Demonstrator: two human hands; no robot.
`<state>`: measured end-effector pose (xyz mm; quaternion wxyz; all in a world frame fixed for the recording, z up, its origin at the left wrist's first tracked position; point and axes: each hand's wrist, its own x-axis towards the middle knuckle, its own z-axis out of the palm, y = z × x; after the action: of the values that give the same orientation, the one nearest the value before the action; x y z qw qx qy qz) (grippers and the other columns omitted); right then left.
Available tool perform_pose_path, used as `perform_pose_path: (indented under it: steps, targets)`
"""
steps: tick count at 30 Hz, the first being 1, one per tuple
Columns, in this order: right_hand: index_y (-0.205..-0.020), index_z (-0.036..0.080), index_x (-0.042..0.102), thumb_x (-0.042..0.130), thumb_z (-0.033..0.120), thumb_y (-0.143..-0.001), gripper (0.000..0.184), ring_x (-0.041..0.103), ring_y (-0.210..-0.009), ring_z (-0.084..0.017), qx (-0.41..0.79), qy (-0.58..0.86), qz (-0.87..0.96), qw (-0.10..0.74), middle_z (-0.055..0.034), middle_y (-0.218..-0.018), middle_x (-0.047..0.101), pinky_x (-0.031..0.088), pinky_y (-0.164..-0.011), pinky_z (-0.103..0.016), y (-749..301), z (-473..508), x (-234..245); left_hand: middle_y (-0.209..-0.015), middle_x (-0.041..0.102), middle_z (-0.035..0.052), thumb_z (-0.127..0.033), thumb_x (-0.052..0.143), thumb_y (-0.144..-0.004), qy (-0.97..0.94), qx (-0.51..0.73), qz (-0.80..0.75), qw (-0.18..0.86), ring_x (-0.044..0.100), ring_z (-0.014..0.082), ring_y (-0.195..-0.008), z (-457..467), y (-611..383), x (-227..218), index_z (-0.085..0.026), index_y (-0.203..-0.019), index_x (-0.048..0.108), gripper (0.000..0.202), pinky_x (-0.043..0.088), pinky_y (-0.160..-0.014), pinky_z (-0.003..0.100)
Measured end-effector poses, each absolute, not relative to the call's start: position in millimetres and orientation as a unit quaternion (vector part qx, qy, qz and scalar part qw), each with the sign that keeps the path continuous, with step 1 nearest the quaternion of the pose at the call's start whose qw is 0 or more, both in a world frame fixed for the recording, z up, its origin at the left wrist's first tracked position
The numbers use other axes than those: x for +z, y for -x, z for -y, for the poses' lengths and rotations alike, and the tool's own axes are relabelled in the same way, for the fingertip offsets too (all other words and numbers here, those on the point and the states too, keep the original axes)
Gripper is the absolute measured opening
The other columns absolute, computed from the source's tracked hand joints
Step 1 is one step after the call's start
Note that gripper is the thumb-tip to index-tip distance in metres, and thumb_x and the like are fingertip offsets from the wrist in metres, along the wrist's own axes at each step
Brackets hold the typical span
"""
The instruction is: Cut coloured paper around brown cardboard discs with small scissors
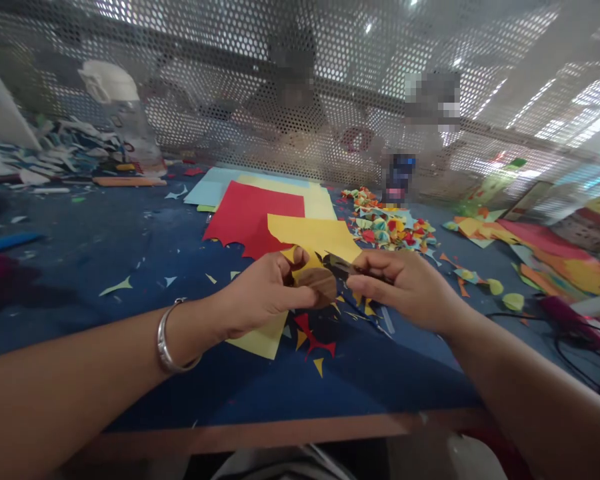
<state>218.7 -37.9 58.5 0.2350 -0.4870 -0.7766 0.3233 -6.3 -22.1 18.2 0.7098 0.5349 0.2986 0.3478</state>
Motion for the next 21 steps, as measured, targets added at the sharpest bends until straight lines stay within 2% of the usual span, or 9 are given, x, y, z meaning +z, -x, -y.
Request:
perform_pose_path:
  steps: [4,8,12,15,21]
  targets:
    - [-0.077,0.017,0.060,0.071,0.047,-0.085,0.033,0.038,-0.058,-0.009,0.357,0.466,0.762,0.275,0.0039,-0.064,0.049,0.031,-0.052,-0.023,-202,36,44,-0.085,0.070,-0.0014,-0.008,0.074,-0.065,-0.549,0.346,-0.307,0.696,0.066,0.0124,-0.078,24,5,19,-0.017,-0.087,0.057,0.030,0.047,-0.078,0.027]
    - [-0.077,0.017,0.058,0.068,0.055,-0.084,0.040,0.036,-0.057,-0.010,0.380,0.468,0.728,0.327,0.0040,-0.064,0.046,0.030,-0.051,-0.024,-196,36,34,-0.089,0.070,0.0012,-0.014,0.081,-0.067,-0.511,0.386,-0.330,0.694,0.065,0.0131,-0.081,26,2,17,-0.014,-0.096,0.064,0.034,0.047,-0.077,0.025]
    - [-0.076,0.018,0.057,0.069,0.059,-0.084,0.043,0.035,-0.058,-0.010,0.372,0.459,0.711,0.381,0.0040,-0.065,0.043,0.028,-0.050,-0.024,-197,36,29,-0.085,0.071,0.0008,-0.029,0.083,-0.075,-0.468,0.424,-0.345,0.694,0.061,0.0094,-0.074,29,-2,16,-0.015,-0.090,0.070,0.024,0.044,-0.065,0.020]
    - [-0.077,0.018,0.057,0.070,0.057,-0.085,0.042,0.034,-0.057,-0.009,0.365,0.457,0.715,0.383,0.0043,-0.065,0.043,0.027,-0.049,-0.023,-199,37,27,-0.082,0.070,0.0006,-0.033,0.082,-0.078,-0.469,0.430,-0.353,0.686,0.062,0.0107,-0.075,30,-4,14,-0.017,-0.089,0.071,0.023,0.048,-0.064,0.020]
    - [-0.078,0.018,0.059,0.052,0.062,-0.095,0.048,0.026,-0.048,-0.008,0.379,0.456,0.704,0.391,0.0076,-0.056,0.030,0.021,-0.045,-0.025,-210,39,22,-0.092,0.076,0.0063,-0.038,0.078,-0.082,-0.504,0.431,-0.364,0.654,0.071,0.0176,-0.083,27,-1,9,-0.017,-0.102,0.071,0.029,0.054,-0.062,0.022]
